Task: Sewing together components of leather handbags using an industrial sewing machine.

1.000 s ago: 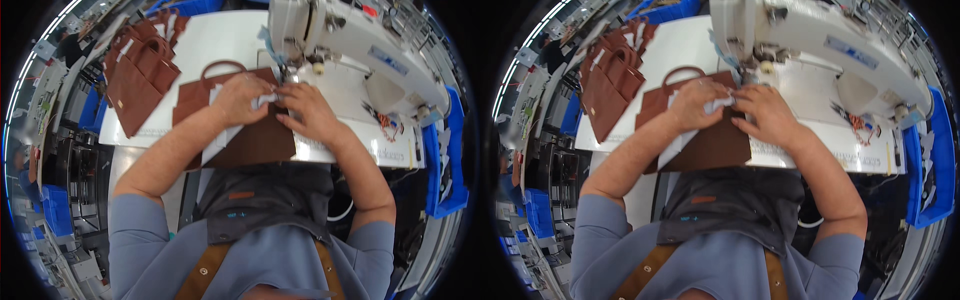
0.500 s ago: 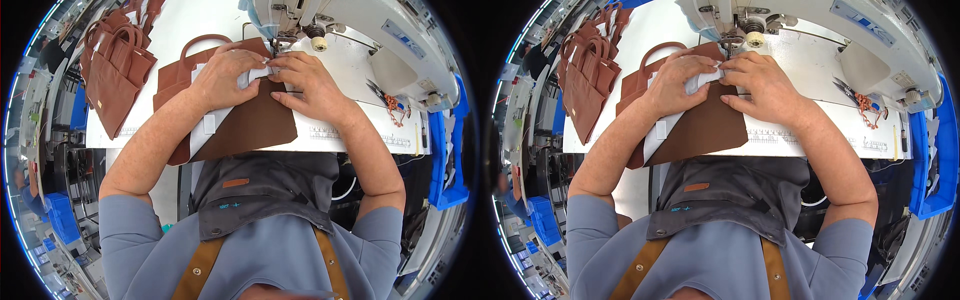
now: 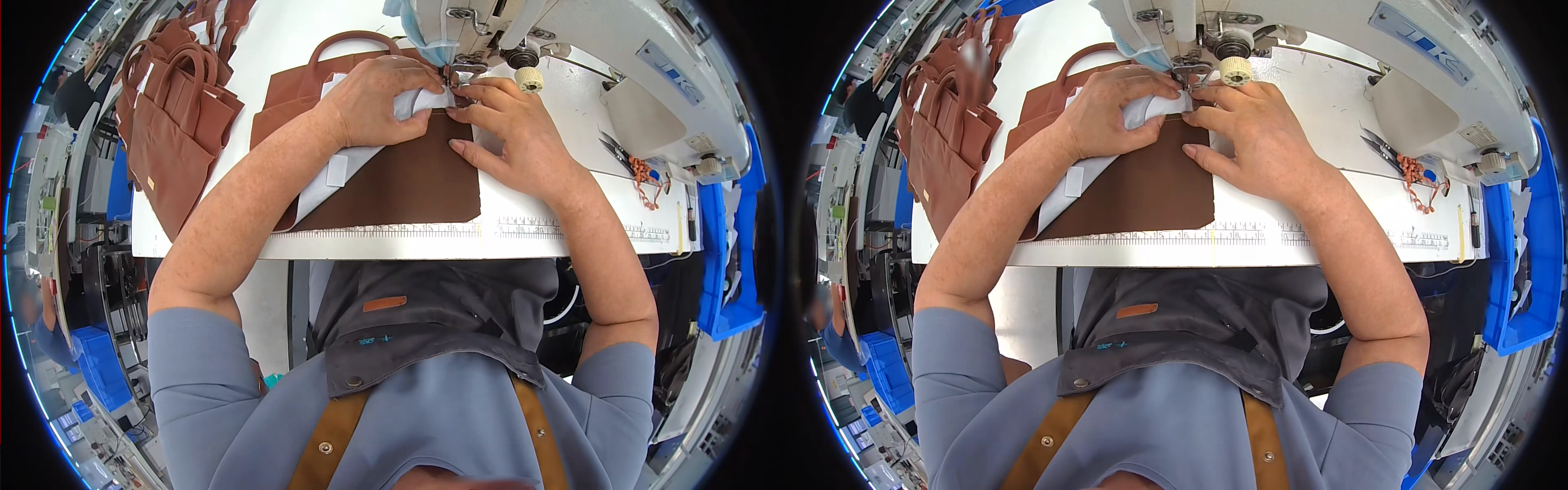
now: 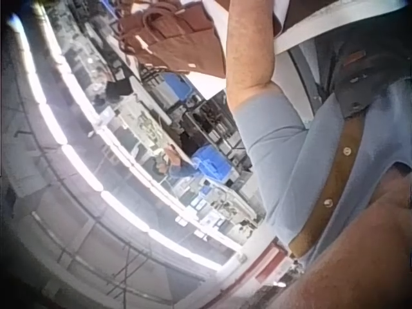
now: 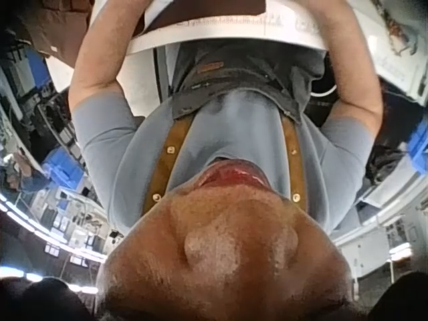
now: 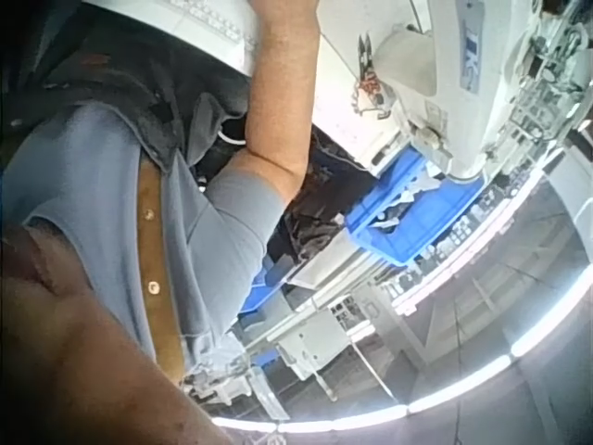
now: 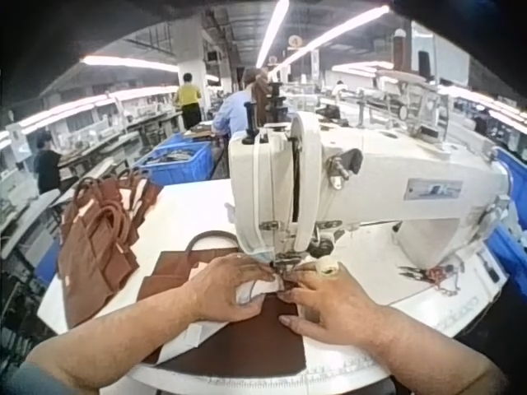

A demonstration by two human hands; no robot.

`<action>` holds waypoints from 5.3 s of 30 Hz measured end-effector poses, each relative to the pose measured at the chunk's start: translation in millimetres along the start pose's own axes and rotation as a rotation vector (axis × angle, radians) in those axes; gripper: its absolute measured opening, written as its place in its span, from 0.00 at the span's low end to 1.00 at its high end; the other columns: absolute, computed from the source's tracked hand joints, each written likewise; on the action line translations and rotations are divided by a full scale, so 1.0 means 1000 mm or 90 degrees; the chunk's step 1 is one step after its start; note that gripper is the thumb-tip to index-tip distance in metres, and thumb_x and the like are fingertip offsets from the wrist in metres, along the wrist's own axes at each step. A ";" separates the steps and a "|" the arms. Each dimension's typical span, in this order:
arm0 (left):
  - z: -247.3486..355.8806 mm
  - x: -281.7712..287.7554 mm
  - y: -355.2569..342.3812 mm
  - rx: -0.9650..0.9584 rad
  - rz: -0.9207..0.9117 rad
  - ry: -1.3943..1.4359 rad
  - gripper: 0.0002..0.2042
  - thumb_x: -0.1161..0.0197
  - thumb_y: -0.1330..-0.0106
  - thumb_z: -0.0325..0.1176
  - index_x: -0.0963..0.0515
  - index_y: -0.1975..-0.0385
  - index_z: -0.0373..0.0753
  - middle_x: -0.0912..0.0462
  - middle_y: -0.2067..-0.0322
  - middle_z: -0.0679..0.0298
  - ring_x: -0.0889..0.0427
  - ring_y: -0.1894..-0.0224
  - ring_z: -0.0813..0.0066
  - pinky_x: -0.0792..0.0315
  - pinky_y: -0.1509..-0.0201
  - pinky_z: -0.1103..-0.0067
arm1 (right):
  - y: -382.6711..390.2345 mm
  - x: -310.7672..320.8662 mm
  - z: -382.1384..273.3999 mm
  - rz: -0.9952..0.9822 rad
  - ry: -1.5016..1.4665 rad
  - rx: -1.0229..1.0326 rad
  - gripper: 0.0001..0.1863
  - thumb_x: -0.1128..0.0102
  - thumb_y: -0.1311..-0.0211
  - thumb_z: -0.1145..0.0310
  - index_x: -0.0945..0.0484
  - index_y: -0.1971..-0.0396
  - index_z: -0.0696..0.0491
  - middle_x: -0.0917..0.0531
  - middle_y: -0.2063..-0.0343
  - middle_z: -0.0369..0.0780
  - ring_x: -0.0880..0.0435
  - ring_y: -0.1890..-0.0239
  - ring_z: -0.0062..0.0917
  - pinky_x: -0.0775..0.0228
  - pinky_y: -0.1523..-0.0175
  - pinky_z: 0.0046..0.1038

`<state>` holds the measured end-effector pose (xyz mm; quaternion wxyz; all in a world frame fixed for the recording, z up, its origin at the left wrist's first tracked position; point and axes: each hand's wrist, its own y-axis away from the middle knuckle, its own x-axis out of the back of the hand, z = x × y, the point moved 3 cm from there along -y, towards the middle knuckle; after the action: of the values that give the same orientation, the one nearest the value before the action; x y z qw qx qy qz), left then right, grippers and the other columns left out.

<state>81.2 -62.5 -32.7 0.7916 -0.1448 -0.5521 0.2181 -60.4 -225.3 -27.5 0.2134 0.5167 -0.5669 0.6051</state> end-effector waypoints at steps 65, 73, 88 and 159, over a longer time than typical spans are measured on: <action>0.038 -0.012 0.012 0.046 0.040 -0.334 0.07 0.36 0.34 0.38 0.12 0.63 0.47 0.15 0.57 0.70 0.18 0.52 0.70 0.33 0.40 0.65 | 0.001 0.001 0.001 0.049 0.057 0.024 0.13 0.32 0.41 0.58 0.11 0.61 0.50 0.16 0.58 0.34 0.20 0.52 0.30 0.33 0.44 0.35; 0.026 -0.012 0.004 0.082 0.092 -0.213 0.06 0.31 0.38 0.35 0.12 0.67 0.41 0.15 0.60 0.69 0.17 0.58 0.66 0.28 0.50 0.70 | 0.000 -0.001 0.002 0.037 0.067 0.002 0.12 0.32 0.42 0.59 0.11 0.64 0.51 0.15 0.60 0.35 0.20 0.53 0.29 0.33 0.46 0.35; -0.014 -0.009 -0.012 -0.054 0.127 -0.214 0.06 0.29 0.40 0.36 0.12 0.67 0.42 0.12 0.67 0.63 0.17 0.57 0.60 0.26 0.48 0.67 | -0.008 -0.003 0.009 0.040 0.075 -0.040 0.17 0.33 0.38 0.58 0.13 0.54 0.52 0.19 0.59 0.42 0.18 0.57 0.38 0.28 0.53 0.38; -0.081 -0.031 -0.088 0.341 -0.147 -0.504 0.20 0.47 0.27 0.32 0.28 0.36 0.35 0.25 0.38 0.49 0.27 0.34 0.57 0.32 0.31 0.68 | -0.012 -0.039 0.033 0.226 -0.013 -0.054 0.10 0.27 0.53 0.64 0.16 0.71 0.51 0.17 0.68 0.43 0.16 0.62 0.41 0.25 0.57 0.44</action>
<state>164.7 -153.4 -44.5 0.5495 0.2201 -0.7475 0.3013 -22.7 -239.5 -61.4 0.1191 0.4050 -0.6763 0.6037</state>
